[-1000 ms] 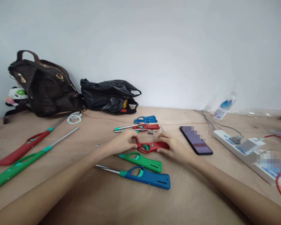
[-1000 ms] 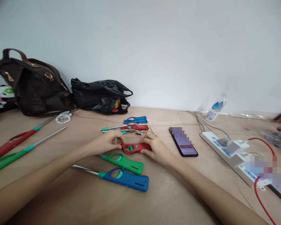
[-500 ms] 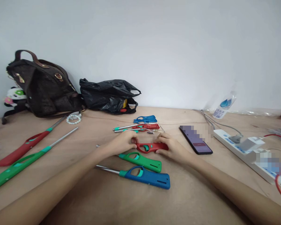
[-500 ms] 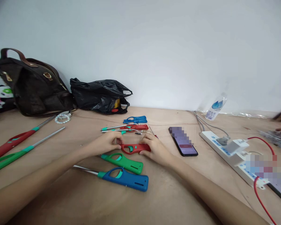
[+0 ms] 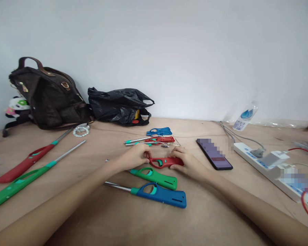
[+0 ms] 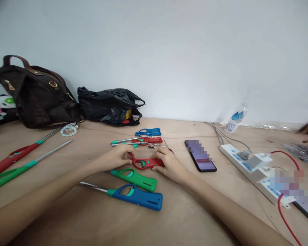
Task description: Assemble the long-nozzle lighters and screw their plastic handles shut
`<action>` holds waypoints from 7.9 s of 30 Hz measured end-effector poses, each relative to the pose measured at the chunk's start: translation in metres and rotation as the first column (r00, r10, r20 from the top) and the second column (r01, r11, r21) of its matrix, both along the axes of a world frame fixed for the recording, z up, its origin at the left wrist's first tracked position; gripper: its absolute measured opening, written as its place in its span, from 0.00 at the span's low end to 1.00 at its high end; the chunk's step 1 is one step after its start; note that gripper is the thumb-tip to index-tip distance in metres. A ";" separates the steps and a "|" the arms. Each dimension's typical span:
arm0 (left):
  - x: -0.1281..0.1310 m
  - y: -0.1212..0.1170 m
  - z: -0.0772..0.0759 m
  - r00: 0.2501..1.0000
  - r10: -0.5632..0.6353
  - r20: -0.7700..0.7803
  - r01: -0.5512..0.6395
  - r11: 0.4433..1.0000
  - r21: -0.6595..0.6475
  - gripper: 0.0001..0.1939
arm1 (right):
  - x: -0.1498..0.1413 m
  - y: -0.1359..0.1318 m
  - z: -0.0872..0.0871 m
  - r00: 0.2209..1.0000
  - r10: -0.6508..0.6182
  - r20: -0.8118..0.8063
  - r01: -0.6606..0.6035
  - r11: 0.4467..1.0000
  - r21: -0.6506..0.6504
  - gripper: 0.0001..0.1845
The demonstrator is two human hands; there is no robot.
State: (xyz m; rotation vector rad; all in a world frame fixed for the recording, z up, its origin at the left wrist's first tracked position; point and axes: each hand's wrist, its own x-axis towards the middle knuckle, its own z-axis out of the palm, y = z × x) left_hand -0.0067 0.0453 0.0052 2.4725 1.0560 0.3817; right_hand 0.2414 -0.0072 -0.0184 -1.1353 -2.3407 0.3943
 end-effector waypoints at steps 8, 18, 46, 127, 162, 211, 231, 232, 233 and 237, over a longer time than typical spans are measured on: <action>0.000 0.000 -0.002 1.000 0.009 0.005 -0.009 1.000 -0.006 0.02 | 0.000 0.001 -0.002 1.000 0.001 -0.009 -0.001 1.000 -0.020 0.09; 0.005 -0.001 -0.004 0.995 -0.002 -0.104 0.009 0.998 0.068 0.05 | 0.001 0.004 -0.005 0.996 -0.031 -0.080 0.019 0.988 -0.151 0.04; 0.001 -0.008 0.014 0.975 -0.106 -0.196 0.172 0.916 0.363 0.14 | 0.000 -0.006 0.023 0.972 -0.137 0.192 0.140 0.990 0.001 0.03; 0.029 -0.052 0.019 0.855 -0.065 -0.515 0.432 0.639 0.637 0.09 | -0.029 -0.026 0.017 0.771 -0.285 0.569 0.147 0.950 0.277 0.07; -0.005 -0.013 0.019 0.877 0.018 -0.480 0.236 0.854 0.463 0.06 | -0.015 -0.019 0.025 0.899 -0.185 0.398 0.208 0.978 -0.016 0.03; 0.038 -0.030 -0.019 0.973 -0.229 -0.002 0.217 0.923 0.317 0.05 | 0.030 0.015 0.016 0.992 0.017 -0.125 -0.064 0.920 -0.387 0.02; 0.039 -0.024 -0.025 0.966 -0.159 0.203 0.122 0.975 0.184 0.06 | 0.015 0.018 -0.003 0.959 -0.050 -0.278 -0.097 0.866 -0.491 0.08; 0.039 -0.024 -0.025 0.967 -0.157 0.201 0.120 0.975 0.185 0.06 | 0.014 0.017 -0.002 0.963 -0.041 -0.266 -0.096 0.871 -0.482 0.07; 0.039 -0.024 -0.025 0.968 -0.154 0.197 0.117 0.975 0.187 0.06 | 0.014 0.017 -0.001 0.968 -0.030 -0.249 -0.093 0.879 -0.468 0.06; 0.039 -0.025 -0.025 0.970 -0.153 0.186 0.115 0.973 0.201 0.06 | 0.011 0.014 0.005 0.996 0.046 -0.081 -0.071 0.942 -0.328 0.04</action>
